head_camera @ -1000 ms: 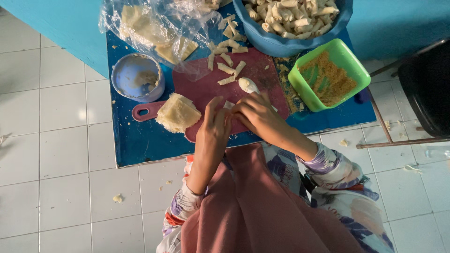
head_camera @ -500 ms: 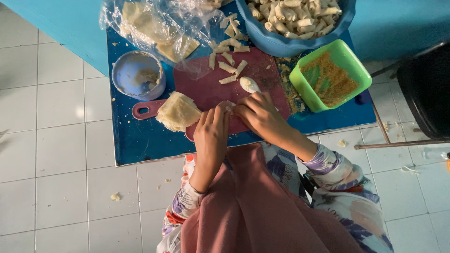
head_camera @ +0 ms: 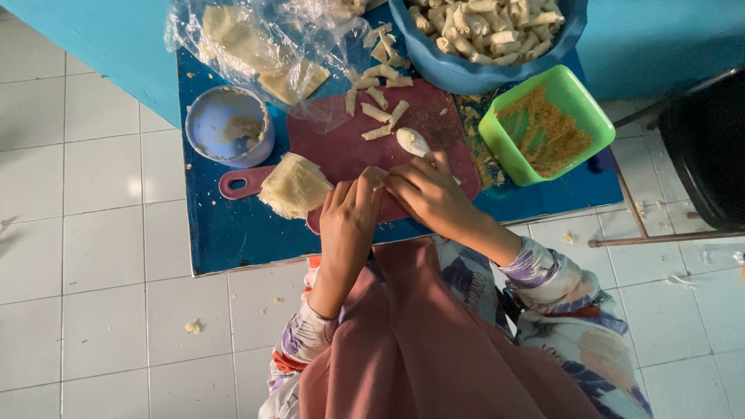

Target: The person sits at a small table and wraps filling into square pastry skins, folding each square closed by hand. The folded pastries are placed into a large bowl that fills with finished pieces, while a green container holds the filling and a spoon rests on the cutting board.

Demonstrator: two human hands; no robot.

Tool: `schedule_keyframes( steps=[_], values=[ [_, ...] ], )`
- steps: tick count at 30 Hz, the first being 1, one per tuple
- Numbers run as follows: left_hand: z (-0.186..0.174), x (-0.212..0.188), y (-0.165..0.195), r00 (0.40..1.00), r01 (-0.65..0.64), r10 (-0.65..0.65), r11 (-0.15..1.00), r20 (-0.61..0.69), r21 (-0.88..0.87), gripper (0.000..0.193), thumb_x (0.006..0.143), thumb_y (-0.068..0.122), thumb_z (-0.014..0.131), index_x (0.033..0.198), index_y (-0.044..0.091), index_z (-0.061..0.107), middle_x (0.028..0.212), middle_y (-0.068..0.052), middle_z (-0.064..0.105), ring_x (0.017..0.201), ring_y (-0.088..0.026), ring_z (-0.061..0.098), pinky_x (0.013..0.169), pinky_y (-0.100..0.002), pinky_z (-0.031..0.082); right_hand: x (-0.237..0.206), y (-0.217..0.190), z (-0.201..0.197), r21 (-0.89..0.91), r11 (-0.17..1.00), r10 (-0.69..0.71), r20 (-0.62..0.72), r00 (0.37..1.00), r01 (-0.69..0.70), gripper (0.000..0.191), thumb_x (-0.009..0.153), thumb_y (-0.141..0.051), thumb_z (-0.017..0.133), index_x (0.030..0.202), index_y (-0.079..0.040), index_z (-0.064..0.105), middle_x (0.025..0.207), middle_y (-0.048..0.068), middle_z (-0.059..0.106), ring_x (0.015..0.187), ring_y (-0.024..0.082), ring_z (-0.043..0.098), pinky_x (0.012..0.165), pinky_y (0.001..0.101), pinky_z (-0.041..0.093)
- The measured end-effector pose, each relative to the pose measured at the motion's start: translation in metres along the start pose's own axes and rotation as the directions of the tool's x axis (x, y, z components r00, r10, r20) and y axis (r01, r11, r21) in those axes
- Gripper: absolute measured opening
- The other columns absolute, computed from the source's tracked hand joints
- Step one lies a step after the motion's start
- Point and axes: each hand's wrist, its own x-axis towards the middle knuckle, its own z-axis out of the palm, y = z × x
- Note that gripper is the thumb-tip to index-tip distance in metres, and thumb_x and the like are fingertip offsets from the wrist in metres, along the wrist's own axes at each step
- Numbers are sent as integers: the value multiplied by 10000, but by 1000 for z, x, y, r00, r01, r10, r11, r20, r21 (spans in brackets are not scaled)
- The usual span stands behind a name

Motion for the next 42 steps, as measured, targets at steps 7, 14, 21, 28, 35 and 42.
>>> schedule_keyframes(
  steps=[7, 14, 21, 28, 35, 42],
  values=[
    [1, -1, -1, 1000, 7, -7, 1000, -4, 3, 254, 973, 93, 665, 1219, 57, 614, 1032, -66, 703, 957, -260, 647, 871, -404, 510, 1, 1, 5, -47, 999, -2, 44, 999, 4, 285, 951, -107, 700, 1220, -13, 679, 1163, 77, 615, 1073, 237, 570, 970, 427, 395],
    [0, 0, 0, 999, 24, -28, 995, 35, 94, 198, 967, 74, 666, 1162, 44, 641, 1084, -87, 660, 1008, -292, 621, 903, -411, 505, 6, -2, 4, -107, 994, 45, 109, 993, -33, 269, 928, -78, 647, 1185, -1, 673, 1170, 85, 618, 1117, 243, 569, 979, 425, 382],
    [-1, -4, 3, 1000, -5, 7, 977, -12, 212, 385, 902, 37, 624, 1285, 15, 645, 1343, -105, 617, 1243, -300, 574, 1071, -444, 454, 17, 0, 5, -94, 994, 65, 24, 998, -62, 236, 922, -120, 649, 1142, -34, 643, 1161, 92, 622, 1112, 281, 558, 929, 429, 395],
    [5, -10, 7, 999, 42, -47, 962, 15, 270, 520, 899, 35, 587, 1418, 25, 605, 1469, -106, 557, 1448, -340, 426, 1248, -534, 253, 4, -17, 7, -151, 985, 84, 11, 996, -81, 349, 941, -97, 647, 1279, -13, 660, 1260, 75, 657, 995, 200, 567, 888, 391, 404],
    [-9, -6, -6, 991, 128, -102, 918, -89, 375, 522, 930, 55, 597, 1451, 30, 579, 1465, -98, 566, 1410, -317, 462, 1202, -522, 292, 12, -5, 15, -273, 962, 25, -17, 1000, -29, 347, 937, -148, 697, 1273, -64, 717, 1229, 15, 669, 989, 187, 537, 837, 380, 387],
    [-38, -7, -28, 973, 229, -216, 942, -82, 244, 303, 972, 84, 666, 1274, 76, 649, 1275, -100, 629, 1192, -339, 563, 992, -443, 469, 23, 8, 15, -111, 991, 70, -15, 997, -72, 177, 931, -203, 754, 1097, -148, 779, 1016, -42, 645, 1045, 214, 520, 867, 424, 394]
  ],
)
